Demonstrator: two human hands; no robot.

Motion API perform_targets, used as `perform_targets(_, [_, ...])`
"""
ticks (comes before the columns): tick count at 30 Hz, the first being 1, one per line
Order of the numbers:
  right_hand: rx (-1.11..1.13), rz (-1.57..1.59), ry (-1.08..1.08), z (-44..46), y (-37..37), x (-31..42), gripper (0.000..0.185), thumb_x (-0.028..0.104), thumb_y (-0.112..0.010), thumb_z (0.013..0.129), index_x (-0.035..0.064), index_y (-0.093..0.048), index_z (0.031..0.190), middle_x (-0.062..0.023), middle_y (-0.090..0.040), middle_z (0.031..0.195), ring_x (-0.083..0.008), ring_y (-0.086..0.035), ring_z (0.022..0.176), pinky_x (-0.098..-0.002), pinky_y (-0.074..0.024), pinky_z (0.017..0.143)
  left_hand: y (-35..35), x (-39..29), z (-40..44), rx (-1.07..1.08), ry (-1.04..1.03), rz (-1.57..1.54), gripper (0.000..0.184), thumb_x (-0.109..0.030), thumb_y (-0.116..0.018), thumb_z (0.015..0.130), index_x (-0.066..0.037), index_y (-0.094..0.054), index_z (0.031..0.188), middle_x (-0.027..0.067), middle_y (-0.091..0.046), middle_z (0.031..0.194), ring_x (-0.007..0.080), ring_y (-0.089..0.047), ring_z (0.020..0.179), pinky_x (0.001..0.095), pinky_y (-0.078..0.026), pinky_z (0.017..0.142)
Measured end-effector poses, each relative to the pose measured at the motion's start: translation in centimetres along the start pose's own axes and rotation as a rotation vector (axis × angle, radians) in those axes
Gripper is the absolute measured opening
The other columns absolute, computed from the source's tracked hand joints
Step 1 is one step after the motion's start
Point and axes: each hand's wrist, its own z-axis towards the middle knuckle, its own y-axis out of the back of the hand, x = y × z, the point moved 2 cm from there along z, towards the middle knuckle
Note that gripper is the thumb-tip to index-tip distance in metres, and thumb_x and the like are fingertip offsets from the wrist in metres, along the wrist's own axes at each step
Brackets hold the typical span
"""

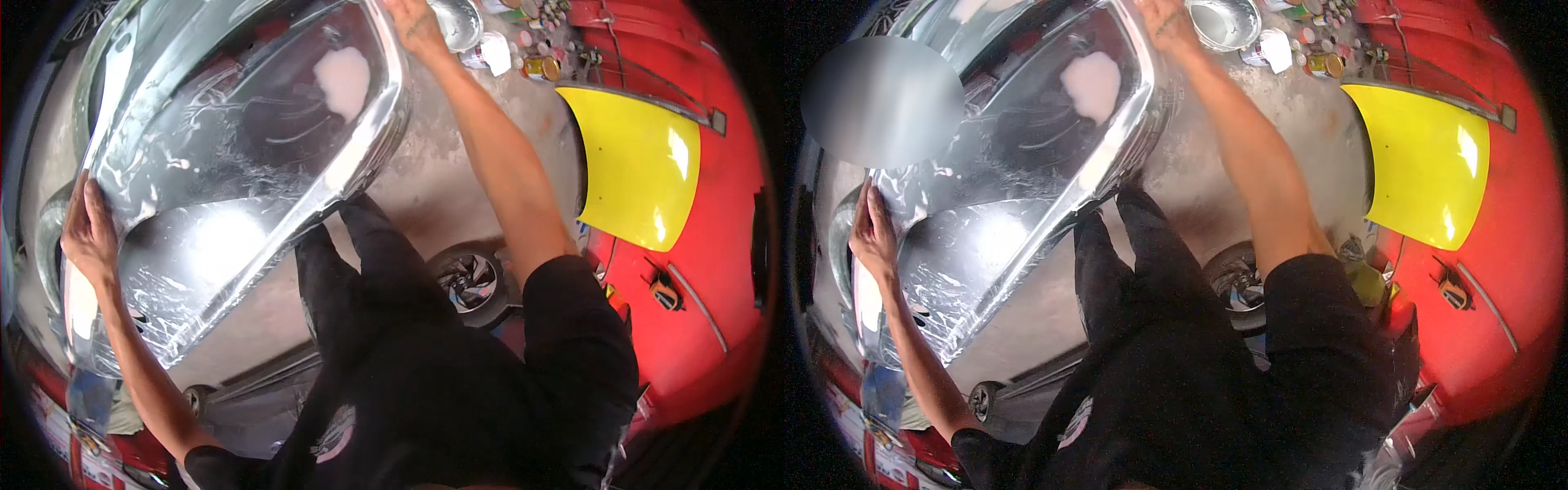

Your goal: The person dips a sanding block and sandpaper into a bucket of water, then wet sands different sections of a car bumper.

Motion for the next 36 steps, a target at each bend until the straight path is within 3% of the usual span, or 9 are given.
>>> perform_targets(10, [0.086,0.099,-0.018,-1.1,0.7,0.5,0.056,0.032,-0.065,0.099,0.0142,-0.058,0.151,-0.0258,-0.054,0.134,-0.0415,-0.056,0.122,-0.0494,-0.0474,0.104,0.0,-0.3,0.0,-0.038,-0.111,0.076,0.042,-0.03,-0.061,0.108,0.003,-0.069,0.132,0.0127,-0.077,0.119,0.0146,-0.068,0.101,0.0282,-0.054,0.091])
perform_targets(11, [0.102,0.026,-0.095,-0.1,0.3,0.5,0.038,0.033,-0.05,0.106,-0.0005,-0.066,0.114,-0.0301,-0.06,0.107,-0.0494,-0.057,0.104,-0.0526,-0.0451,0.092,-0.2,-0.4,-0.1,-0.021,-0.124,0.081,0.042,-0.03,-0.061,0.108,0.003,-0.069,0.132,0.0127,-0.077,0.119,0.0146,-0.068,0.101,0.0282,-0.054,0.091])
perform_targets(14, [0.096,-0.015,-0.095,-2.3,1.0,1.9,0.038,0.033,-0.05,0.106,-0.0006,-0.066,0.114,-0.0297,-0.06,0.107,-0.0493,-0.056,0.104,-0.0527,-0.0447,0.093,-0.2,1.1,0.3,-0.02,-0.08,-0.015,0.042,-0.032,-0.061,0.108,0.001,-0.07,0.133,0.0128,-0.077,0.118,0.0151,-0.069,0.102,0.0288,-0.054,0.089])
perform_targets(16, [0.028,-0.045,0.105,-7.0,2.2,4.6,0.053,0.026,-0.06,0.102,0.0047,-0.056,0.15,-0.0276,-0.057,0.124,-0.0409,-0.06,0.112,-0.0469,-0.0488,0.097,0.0,0.9,0.5,-0.027,-0.084,-0.008,0.042,-0.032,-0.061,0.108,0.001,-0.07,0.133,0.0131,-0.077,0.119,0.0153,-0.069,0.103,0.0288,-0.054,0.091])
perform_targets(21, [0.073,-0.068,-0.036,-0.1,1.0,3.3,0.051,0.03,-0.064,0.1,0.0128,-0.06,0.148,-0.0253,-0.058,0.123,-0.0422,-0.059,0.114,-0.0496,-0.0487,0.1,0.1,-0.3,0.0,-0.039,-0.11,0.066,0.042,-0.031,-0.062,0.108,0.002,-0.07,0.132,0.0151,-0.076,0.12,0.0167,-0.069,0.108,0.0302,-0.053,0.096])
perform_targets(24, [0.098,0.016,-0.103,1.7,0.3,1.5,0.038,0.032,-0.049,0.107,-0.0011,-0.066,0.113,-0.0299,-0.061,0.107,-0.0493,-0.057,0.103,-0.0532,-0.0452,0.092,-0.1,-0.1,0.1,-0.023,-0.105,0.012,0.041,-0.029,-0.062,0.108,0.003,-0.07,0.132,0.0162,-0.076,0.121,0.0175,-0.07,0.108,0.0309,-0.053,0.096])
perform_targets(29, [-0.028,-0.131,0.331,-7.5,2.7,5.7,0.052,0.026,-0.061,0.102,0.0078,-0.057,0.15,-0.0245,-0.058,0.116,-0.039,-0.06,0.104,-0.0449,-0.0497,0.094,0.0,0.1,0.1,-0.027,-0.088,0.013,0.042,-0.029,-0.062,0.108,0.004,-0.069,0.132,0.0154,-0.076,0.12,0.0168,-0.069,0.108,0.0301,-0.053,0.096])
perform_targets(34, [0.1,0.066,-0.09,-0.4,0.1,-1.4,0.037,0.031,-0.049,0.107,-0.0005,-0.067,0.113,-0.0294,-0.061,0.103,-0.0488,-0.057,0.099,-0.0522,-0.0467,0.089,-0.3,0.5,0.1,-0.046,-0.127,-0.038,0.041,-0.027,-0.064,0.108,0.005,-0.069,0.133,0.0117,-0.076,0.117,0.0131,-0.066,0.102,0.0271,-0.052,0.092])
perform_targets(36, [0.164,-0.016,0.013,-1.9,-0.6,-3.5,0.054,0.024,-0.069,0.096,0.0164,-0.062,0.148,-0.0274,-0.058,0.128,-0.0466,-0.057,0.12,-0.0532,-0.0438,0.109,-0.2,0.4,-0.2,-0.019,-0.099,-0.037,0.041,-0.027,-0.064,0.107,0.005,-0.069,0.133,0.0113,-0.076,0.116,0.0127,-0.066,0.101,0.0268,-0.053,0.091])
